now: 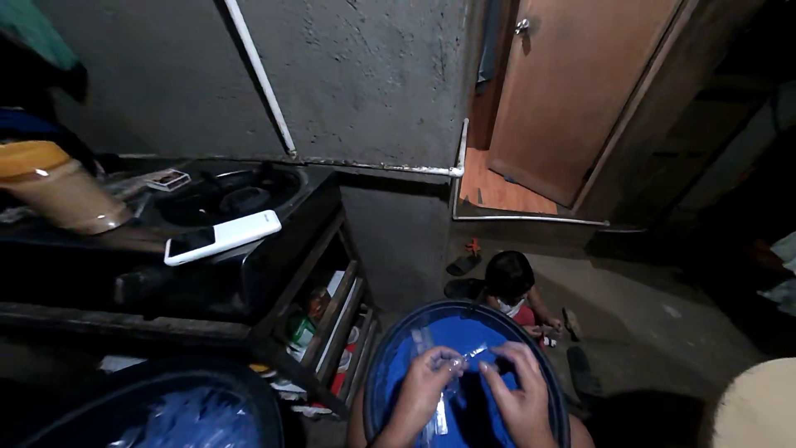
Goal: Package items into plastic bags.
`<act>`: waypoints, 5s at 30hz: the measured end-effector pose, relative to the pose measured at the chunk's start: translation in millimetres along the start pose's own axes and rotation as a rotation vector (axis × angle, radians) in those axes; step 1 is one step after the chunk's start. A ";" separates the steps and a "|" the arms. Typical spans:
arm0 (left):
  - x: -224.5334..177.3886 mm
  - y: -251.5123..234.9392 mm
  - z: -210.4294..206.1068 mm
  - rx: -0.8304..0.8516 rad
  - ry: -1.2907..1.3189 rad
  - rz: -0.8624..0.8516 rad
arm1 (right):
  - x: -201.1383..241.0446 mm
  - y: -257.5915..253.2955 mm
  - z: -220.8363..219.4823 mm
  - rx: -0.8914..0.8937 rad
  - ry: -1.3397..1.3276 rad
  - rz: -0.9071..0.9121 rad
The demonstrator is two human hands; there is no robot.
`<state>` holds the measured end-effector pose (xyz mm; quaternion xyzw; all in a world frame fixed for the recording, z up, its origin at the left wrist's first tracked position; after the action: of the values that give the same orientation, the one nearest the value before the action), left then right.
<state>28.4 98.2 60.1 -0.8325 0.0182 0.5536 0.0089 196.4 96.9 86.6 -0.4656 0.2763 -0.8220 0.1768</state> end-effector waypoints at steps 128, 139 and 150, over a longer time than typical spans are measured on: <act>26.7 22.6 -3.7 -0.254 0.201 0.063 | -22.6 60.7 -18.8 0.479 -0.446 -0.544; 18.4 17.0 -9.4 -0.018 -0.132 0.212 | -35.0 26.9 -18.2 0.680 -0.368 -0.486; 31.3 28.7 -5.9 0.140 -0.086 0.432 | -42.1 -17.8 -12.3 0.449 -0.421 -0.561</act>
<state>44.8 68.7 33.7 -0.7823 0.2338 0.5750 -0.0512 206.4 137.5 64.4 -0.6305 -0.0892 -0.7651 0.0958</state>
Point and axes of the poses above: each hand's wrist, its own y-axis away from the middle knuckle, its own z-axis out of the back of the hand, x = y × z, the point moved 5 cm from there along -y, towards the middle knuckle, and after that the axes turned 13 degrees about y, right-handed, at the moved point
